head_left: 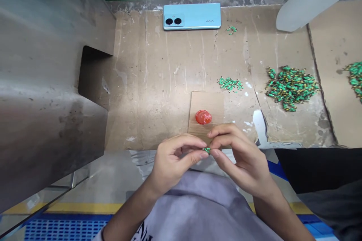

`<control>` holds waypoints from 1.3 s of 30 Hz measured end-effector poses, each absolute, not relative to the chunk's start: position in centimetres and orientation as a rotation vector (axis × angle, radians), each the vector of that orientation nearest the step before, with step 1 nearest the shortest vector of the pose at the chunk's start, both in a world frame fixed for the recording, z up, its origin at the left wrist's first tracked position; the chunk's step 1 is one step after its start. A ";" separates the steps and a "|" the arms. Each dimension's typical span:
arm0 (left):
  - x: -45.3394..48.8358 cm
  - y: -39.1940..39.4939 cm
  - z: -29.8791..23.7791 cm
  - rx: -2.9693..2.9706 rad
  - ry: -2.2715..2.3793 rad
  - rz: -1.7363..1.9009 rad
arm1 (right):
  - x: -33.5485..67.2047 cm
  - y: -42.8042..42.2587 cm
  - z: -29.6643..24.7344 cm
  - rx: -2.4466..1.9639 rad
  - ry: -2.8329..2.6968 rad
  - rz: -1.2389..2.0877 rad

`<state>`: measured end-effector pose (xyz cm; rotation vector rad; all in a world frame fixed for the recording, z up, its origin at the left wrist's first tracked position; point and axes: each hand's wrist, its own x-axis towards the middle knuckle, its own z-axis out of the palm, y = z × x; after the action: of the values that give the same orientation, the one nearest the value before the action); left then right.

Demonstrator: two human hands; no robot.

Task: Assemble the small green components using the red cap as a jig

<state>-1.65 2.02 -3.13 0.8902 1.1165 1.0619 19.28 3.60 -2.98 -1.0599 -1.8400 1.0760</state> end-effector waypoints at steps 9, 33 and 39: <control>-1.8 2.1 -3.6 0.972 1.068 1.154 | 19.6 4.0 -2.9 -1.018 -1.817 1.160; -1.8 2.1 -3.8 1.039 1.039 1.144 | 19.9 5.1 -2.2 -0.974 -1.862 1.241; -1.8 2.1 -3.7 0.972 1.044 1.107 | 20.0 5.2 -1.7 -0.956 -1.881 1.256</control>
<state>-1.85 2.09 -3.70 0.9724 1.0439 1.1070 20.01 5.21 -1.67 -0.9561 -1.8807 1.2563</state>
